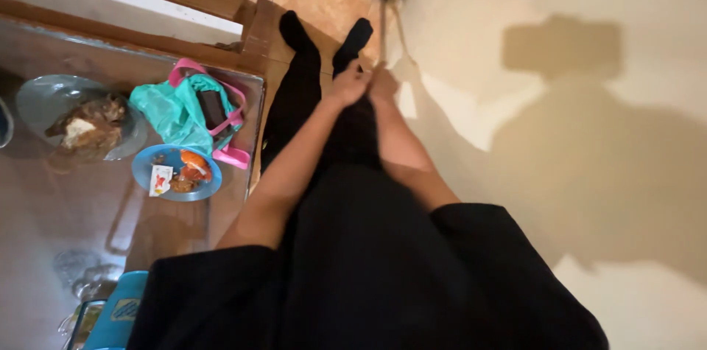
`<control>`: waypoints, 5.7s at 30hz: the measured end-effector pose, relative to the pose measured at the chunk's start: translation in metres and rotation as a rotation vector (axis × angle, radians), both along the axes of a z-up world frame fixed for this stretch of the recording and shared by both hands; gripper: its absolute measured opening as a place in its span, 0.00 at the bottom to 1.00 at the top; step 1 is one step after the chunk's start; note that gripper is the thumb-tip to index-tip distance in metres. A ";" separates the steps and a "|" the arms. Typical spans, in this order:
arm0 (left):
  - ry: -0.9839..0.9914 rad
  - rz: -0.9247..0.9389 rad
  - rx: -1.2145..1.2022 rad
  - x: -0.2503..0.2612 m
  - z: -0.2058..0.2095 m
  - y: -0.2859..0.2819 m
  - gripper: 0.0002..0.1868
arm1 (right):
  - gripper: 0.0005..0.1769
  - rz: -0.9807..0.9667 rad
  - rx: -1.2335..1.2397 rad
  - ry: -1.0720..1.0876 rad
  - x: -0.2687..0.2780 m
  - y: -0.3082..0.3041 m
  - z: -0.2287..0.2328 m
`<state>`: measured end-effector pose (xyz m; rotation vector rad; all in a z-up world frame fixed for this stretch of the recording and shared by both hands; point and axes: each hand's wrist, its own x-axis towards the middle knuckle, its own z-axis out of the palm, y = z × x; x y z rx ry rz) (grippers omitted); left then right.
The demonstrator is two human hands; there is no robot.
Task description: The person sweeps the floor around a table and chairs using a broom, moving debris into an orange dustpan.
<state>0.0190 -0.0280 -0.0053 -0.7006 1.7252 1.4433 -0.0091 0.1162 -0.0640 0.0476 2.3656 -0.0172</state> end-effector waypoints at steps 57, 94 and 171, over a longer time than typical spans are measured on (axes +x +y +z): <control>0.497 2.059 0.556 -0.294 -0.005 -0.216 0.18 | 0.08 1.994 -0.358 0.096 -0.356 -0.423 0.163; 0.047 1.997 -0.078 -0.274 0.056 -0.602 0.42 | 0.08 2.481 -0.394 0.786 -0.318 -0.956 0.012; 0.330 2.122 0.182 -0.334 -0.044 -0.621 0.33 | 0.12 2.390 0.040 0.301 -0.377 -0.960 0.049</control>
